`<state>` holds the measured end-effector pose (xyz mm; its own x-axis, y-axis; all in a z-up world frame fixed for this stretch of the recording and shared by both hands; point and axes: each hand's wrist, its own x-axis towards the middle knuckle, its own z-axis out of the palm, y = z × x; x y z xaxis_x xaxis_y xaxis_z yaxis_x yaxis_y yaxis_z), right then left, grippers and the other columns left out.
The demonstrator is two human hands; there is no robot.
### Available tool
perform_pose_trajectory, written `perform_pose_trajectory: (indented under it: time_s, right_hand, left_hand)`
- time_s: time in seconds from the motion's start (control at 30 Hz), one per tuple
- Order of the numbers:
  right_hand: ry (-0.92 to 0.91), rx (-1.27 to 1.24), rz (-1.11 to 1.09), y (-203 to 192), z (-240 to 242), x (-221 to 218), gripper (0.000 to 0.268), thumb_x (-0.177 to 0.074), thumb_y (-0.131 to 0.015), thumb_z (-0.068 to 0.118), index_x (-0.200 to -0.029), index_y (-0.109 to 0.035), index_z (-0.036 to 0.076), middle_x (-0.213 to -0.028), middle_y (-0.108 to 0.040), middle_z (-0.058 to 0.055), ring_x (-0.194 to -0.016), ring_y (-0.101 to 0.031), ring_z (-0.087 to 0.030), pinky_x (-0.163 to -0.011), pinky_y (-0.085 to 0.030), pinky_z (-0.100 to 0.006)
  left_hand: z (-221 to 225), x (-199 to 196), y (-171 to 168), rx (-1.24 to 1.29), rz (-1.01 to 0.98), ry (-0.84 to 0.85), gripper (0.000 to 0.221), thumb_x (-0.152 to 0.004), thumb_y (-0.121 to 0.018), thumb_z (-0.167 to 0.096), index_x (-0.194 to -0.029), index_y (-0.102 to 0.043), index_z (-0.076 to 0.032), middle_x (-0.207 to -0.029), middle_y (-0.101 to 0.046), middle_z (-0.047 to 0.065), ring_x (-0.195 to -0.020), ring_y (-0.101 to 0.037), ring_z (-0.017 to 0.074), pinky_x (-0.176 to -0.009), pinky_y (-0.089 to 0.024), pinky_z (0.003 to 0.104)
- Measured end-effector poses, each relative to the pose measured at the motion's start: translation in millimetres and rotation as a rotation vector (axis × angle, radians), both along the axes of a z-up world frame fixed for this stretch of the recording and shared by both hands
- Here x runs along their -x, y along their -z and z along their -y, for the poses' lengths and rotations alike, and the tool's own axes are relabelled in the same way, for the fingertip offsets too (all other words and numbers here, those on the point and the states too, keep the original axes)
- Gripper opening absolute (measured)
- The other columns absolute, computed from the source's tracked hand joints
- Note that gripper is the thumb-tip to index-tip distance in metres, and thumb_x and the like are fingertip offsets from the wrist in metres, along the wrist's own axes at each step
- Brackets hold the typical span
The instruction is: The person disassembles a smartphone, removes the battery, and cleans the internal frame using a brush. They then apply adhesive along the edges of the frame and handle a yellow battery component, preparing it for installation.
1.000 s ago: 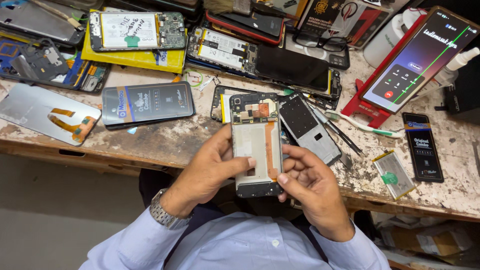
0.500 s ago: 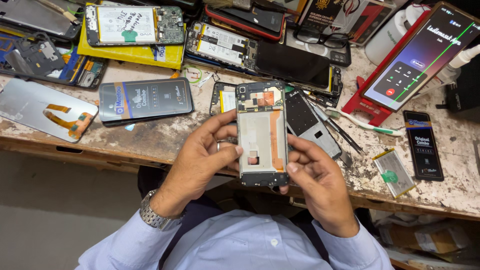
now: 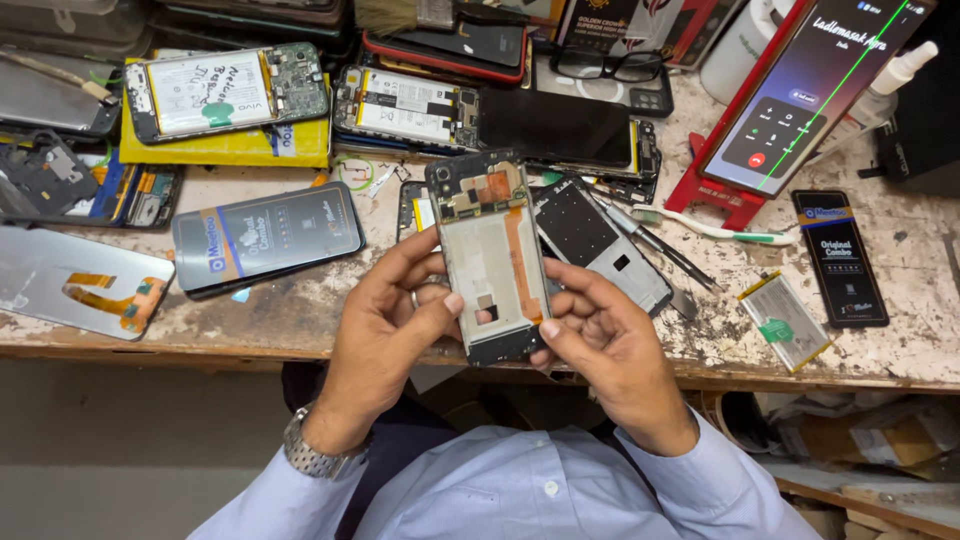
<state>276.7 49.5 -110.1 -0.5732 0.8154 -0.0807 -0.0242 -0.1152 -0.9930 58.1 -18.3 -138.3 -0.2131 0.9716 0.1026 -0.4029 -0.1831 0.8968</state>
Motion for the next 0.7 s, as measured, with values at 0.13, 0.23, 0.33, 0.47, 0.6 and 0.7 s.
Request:
perform_pose_trajectory:
  time_s: [0.13, 0.23, 0.33, 0.47, 0.6, 0.7]
  right_hand:
    - [0.035, -0.027, -0.023, 3.5, -0.2, 3.6, 0.054, -0.097, -0.058, -0.002, -0.149, -0.045, -0.005, -0.105, -0.069, -0.012, -0.084, -0.068, -0.012, -0.075, -0.062, -0.029]
    - [0.043, -0.059, -0.025, 7.4, -1.9, 3.9, 0.053, -0.097, -0.058, -0.002, -0.149, -0.044, -0.004, -0.107, -0.07, -0.012, -0.087, -0.069, -0.012, -0.075, -0.062, -0.028]
    - [0.042, -0.102, -0.037, 12.9, -0.9, 3.9, 0.054, -0.098, -0.059, -0.003, -0.15, -0.044, -0.005, -0.107, -0.069, -0.012, -0.087, -0.068, -0.013, -0.077, -0.061, -0.028]
    - [0.039, -0.146, -0.026, 16.1, 1.0, 6.4, 0.053, -0.098, -0.059, -0.004, -0.149, -0.045, -0.005, -0.109, -0.068, -0.012, -0.092, -0.068, -0.013, -0.079, -0.063, -0.03]
    - [0.028, -0.152, -0.014, 16.8, 0.9, 8.1, 0.053, -0.097, -0.058, -0.004, -0.148, -0.045, -0.005, -0.109, -0.069, -0.012, -0.092, -0.069, -0.013, -0.079, -0.063, -0.03]
    - [0.028, -0.129, -0.031, 16.9, 1.8, 9.6, 0.053, -0.098, -0.058, -0.004, -0.149, -0.045, -0.005, -0.109, -0.069, -0.012, -0.092, -0.069, -0.013, -0.079, -0.062, -0.029]
  left_hand:
    - [0.2, -0.6, 6.5, -0.025, 0.0, 0.047, 0.067, -0.091, -0.06, 0.009, -0.154, -0.038, 0.003, -0.13, -0.062, 0.016, -0.1, -0.068, 0.0139, -0.082, -0.061, 0.026]
    - [-0.7, -3.4, 8.3, -0.029, -0.098, 0.036, 0.072, -0.09, -0.065, 0.011, -0.157, -0.038, 0.003, -0.126, -0.062, 0.015, -0.093, -0.06, 0.0086, -0.078, -0.056, 0.022]
    - [-3.6, -7.0, 7.1, 0.021, -0.134, 0.018, 0.074, -0.089, -0.067, 0.009, -0.156, -0.035, 0.002, -0.119, -0.062, 0.013, -0.09, -0.061, 0.008, -0.076, -0.057, 0.021]
    - [-6.1, -8.3, 5.4, 0.062, -0.178, -0.017, 0.07, -0.09, -0.066, 0.005, -0.153, -0.035, 0.003, -0.114, -0.063, 0.011, -0.092, -0.064, 0.0084, -0.075, -0.059, 0.022]
    - [-6.0, -6.8, 8.2, 0.066, -0.185, -0.018, 0.069, -0.091, -0.065, 0.003, -0.152, -0.034, 0.003, -0.112, -0.063, 0.011, -0.092, -0.064, 0.0086, -0.074, -0.059, 0.022]
    - [-4.8, -8.2, 11.3, 0.05, -0.17, -0.034, 0.07, -0.09, -0.066, 0.004, -0.153, -0.035, 0.003, -0.113, -0.063, 0.012, -0.09, -0.061, 0.01, -0.075, -0.057, 0.024]
